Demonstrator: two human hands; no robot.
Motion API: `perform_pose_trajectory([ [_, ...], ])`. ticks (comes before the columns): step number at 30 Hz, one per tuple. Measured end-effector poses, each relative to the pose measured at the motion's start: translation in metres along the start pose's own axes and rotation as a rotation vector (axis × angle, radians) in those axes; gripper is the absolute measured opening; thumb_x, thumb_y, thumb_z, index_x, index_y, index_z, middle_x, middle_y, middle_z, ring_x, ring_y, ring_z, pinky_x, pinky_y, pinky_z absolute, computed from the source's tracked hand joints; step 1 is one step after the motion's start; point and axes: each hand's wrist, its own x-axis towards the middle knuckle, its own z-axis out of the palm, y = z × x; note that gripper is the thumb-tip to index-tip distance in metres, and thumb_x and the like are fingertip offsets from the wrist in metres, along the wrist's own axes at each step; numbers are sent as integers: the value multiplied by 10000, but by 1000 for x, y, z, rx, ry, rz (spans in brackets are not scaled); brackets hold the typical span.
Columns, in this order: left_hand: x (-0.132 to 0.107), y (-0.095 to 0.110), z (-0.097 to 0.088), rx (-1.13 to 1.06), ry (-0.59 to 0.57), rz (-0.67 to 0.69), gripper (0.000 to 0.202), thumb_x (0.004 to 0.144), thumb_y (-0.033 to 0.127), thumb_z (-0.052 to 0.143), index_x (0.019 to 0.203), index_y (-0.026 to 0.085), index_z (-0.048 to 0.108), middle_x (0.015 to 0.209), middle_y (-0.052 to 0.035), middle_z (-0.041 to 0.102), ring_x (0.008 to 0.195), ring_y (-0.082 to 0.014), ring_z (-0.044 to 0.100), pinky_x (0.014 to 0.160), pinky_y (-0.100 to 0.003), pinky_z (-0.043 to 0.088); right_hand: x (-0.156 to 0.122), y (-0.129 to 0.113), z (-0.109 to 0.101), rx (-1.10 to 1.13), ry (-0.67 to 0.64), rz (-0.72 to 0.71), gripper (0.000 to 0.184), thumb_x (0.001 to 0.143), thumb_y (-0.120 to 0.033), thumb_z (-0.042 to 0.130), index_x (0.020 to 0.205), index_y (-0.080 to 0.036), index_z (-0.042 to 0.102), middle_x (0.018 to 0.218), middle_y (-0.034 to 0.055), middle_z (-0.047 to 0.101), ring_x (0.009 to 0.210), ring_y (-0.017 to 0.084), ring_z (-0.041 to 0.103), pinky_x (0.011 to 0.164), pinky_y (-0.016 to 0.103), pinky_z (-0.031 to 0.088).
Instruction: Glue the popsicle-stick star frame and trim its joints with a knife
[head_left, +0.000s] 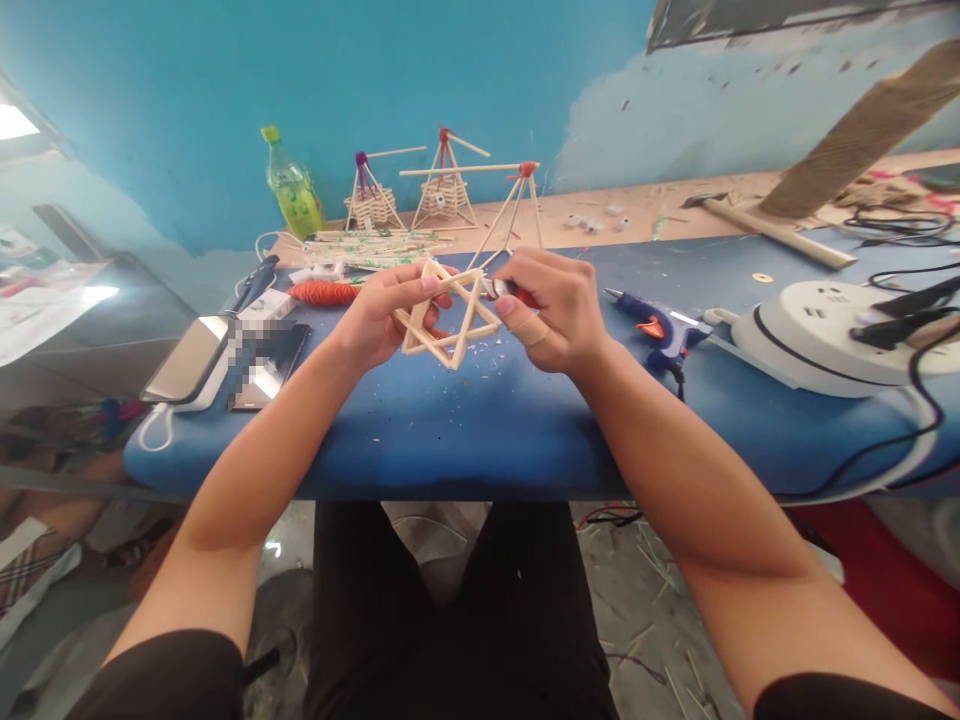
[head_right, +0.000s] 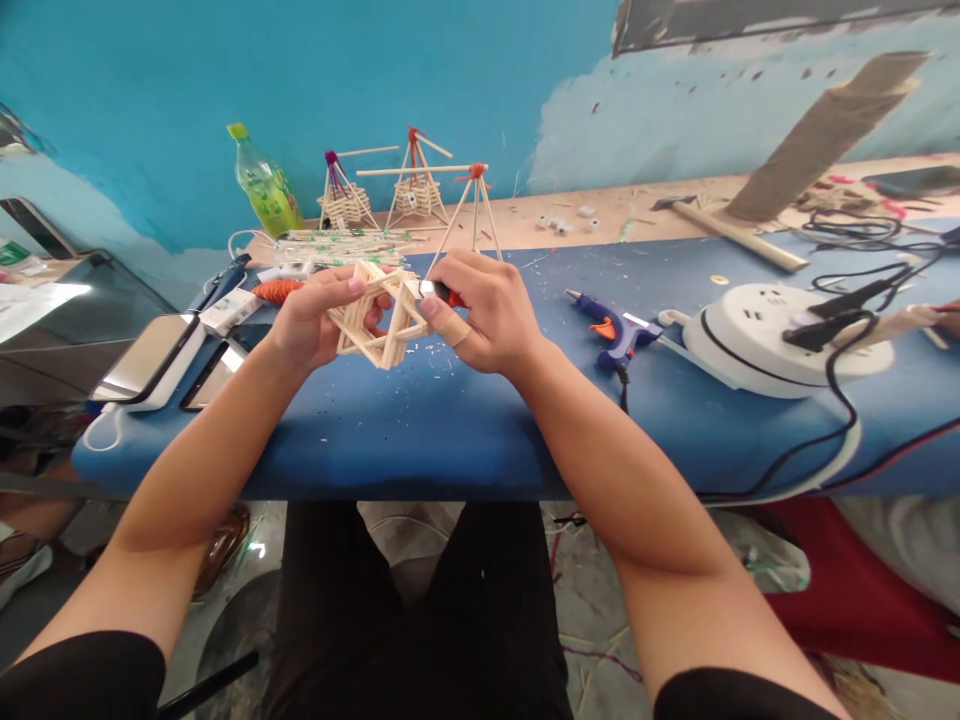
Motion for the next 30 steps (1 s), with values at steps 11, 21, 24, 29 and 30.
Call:
perform_pose_trajectory([
  [11, 1, -4, 5, 161, 173, 146, 543, 662, 520, 1031, 1009, 207, 755, 915, -26, 788, 686, -139, 688, 642, -298, 664, -1, -1, 2, -199, -54, 140, 430, 1051, -623, 519, 803, -273, 543, 707, 12, 504, 677, 199, 478, 692, 395, 380],
  [21, 1, -10, 9, 208, 257, 250, 562, 659, 480, 1046, 1041, 197, 747, 965, -36, 818, 847, -193, 764, 661, -291, 676, -5, 2, 6, -277, -12, 154, 409, 1058, -587, 571, 828, -256, 641, 733, 22, 569, 700, 199, 518, 690, 390, 357],
  [24, 1, -9, 7, 245, 255, 253, 523, 678, 515, 1033, 1000, 197, 771, 947, -34, 814, 851, -192, 755, 682, -291, 674, -6, 2, 7, -315, -32, 198, 439, 1074, -607, 548, 857, -254, 694, 736, 31, 596, 709, 206, 537, 690, 392, 358],
  [29, 0, -7, 5, 252, 224, 216, 419, 725, 518, 991, 902, 187, 805, 846, -24, 763, 691, -135, 652, 628, -275, 627, -8, 4, 10, -362, -2, 230, 412, 1062, -593, 594, 874, -254, 735, 764, 49, 655, 735, 217, 575, 699, 392, 367],
  [30, 0, -6, 5, 241, 221, 211, 406, 719, 506, 992, 891, 186, 809, 837, -22, 760, 666, -125, 632, 616, -273, 621, -8, 4, 10, -366, -1, 231, 400, 1056, -586, 604, 878, -256, 743, 765, 50, 661, 739, 219, 581, 701, 391, 372],
])
